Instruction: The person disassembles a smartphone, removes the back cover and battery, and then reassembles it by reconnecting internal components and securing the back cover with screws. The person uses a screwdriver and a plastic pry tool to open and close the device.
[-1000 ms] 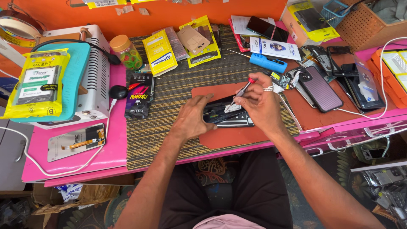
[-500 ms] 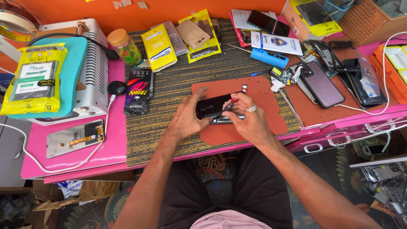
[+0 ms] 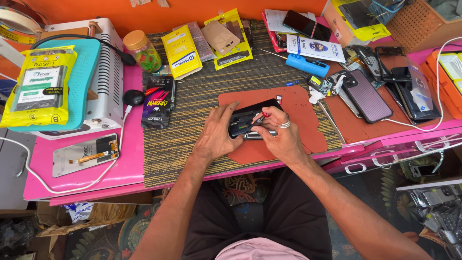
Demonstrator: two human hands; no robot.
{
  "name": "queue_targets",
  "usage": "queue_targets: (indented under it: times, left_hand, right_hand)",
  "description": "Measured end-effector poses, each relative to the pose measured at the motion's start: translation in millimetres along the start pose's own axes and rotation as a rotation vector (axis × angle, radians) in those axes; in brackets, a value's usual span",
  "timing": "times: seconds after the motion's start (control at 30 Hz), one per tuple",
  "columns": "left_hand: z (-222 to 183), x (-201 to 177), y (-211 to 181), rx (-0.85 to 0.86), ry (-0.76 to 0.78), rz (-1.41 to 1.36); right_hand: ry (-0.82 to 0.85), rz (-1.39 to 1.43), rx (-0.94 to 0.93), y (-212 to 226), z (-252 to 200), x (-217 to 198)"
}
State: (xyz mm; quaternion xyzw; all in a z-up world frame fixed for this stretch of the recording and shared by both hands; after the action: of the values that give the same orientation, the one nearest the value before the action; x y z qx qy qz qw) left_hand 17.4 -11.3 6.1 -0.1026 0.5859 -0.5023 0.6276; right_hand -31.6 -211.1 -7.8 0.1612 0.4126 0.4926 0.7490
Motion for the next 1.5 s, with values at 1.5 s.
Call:
queue_targets:
  times: [1.5]
  left_hand:
    - [-4,-2,6,-0.035,-0.039,-0.158]
  right_hand:
    - [-0.038,-0.332,-0.115,24,22,2]
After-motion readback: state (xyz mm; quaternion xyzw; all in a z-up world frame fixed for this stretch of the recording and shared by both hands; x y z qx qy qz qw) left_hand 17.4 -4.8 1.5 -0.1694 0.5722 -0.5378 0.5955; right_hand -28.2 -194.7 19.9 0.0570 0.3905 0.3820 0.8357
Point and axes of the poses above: each hand's wrist, its own z-axis towards the middle knuckle, its own x-axis out of the palm, y = z × x, the point moved 2 cm from there along z, towards the middle knuckle, and after that the axes turned 8 degrees about -z, right-handed, at the moved point
